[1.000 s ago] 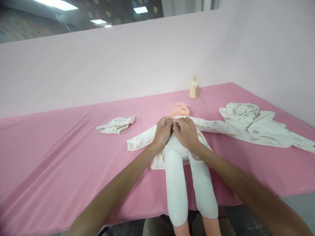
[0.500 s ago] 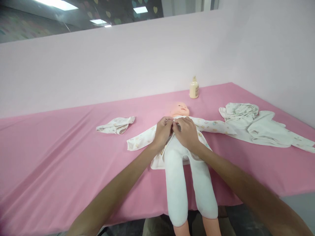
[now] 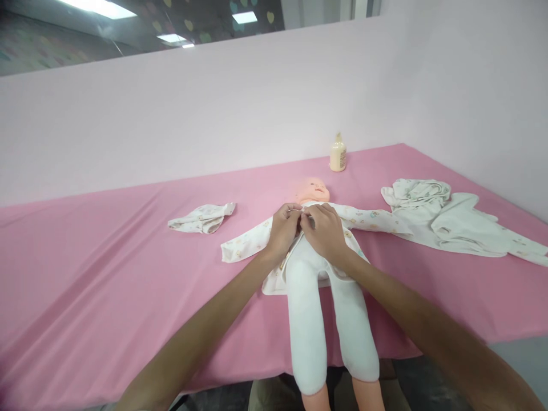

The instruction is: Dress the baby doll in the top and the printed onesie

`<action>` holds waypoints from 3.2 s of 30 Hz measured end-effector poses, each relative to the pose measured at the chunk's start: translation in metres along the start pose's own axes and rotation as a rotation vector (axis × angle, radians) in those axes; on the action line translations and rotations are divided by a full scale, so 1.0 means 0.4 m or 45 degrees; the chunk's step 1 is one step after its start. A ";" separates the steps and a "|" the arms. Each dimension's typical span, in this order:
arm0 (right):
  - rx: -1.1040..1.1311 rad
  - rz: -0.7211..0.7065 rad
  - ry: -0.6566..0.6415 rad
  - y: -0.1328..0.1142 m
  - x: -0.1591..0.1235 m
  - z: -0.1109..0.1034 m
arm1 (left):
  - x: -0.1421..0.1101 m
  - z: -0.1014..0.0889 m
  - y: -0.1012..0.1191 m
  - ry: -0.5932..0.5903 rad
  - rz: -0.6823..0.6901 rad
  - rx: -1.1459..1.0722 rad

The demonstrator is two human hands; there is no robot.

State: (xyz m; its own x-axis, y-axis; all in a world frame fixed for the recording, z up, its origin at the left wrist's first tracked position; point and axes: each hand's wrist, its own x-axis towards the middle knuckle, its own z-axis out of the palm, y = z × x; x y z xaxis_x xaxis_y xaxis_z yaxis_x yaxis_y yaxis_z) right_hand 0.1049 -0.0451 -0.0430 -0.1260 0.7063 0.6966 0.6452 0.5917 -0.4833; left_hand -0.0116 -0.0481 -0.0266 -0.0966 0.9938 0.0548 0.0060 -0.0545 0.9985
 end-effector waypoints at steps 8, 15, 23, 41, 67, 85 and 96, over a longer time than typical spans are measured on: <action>0.004 0.017 -0.005 -0.005 0.001 -0.002 | 0.009 0.000 -0.010 0.039 0.017 0.054; 0.004 0.017 -0.006 -0.005 0.001 -0.002 | 0.009 -0.001 -0.014 0.024 0.033 0.052; 0.005 0.012 -0.008 -0.005 0.000 -0.002 | 0.006 0.001 -0.006 0.028 -0.007 0.037; -0.026 0.032 -0.076 -0.005 0.002 0.001 | 0.020 -0.017 0.034 -0.021 -0.071 0.025; 0.154 0.245 -0.022 0.003 -0.003 -0.019 | -0.063 -0.050 0.126 -0.448 0.374 1.216; -0.013 0.418 -0.040 -0.004 -0.021 -0.058 | -0.071 -0.067 0.141 -0.496 0.401 1.360; 0.261 0.387 -0.018 -0.031 -0.039 -0.072 | -0.078 -0.014 0.134 -0.086 0.488 1.560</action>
State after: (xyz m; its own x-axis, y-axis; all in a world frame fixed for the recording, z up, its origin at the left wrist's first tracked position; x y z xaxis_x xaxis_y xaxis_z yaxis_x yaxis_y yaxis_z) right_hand 0.1206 -0.0746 -0.0327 0.0368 0.8662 0.4984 0.4903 0.4189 -0.7643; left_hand -0.0140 -0.0827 0.0252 0.1647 0.9394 0.3006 0.9318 -0.2482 0.2650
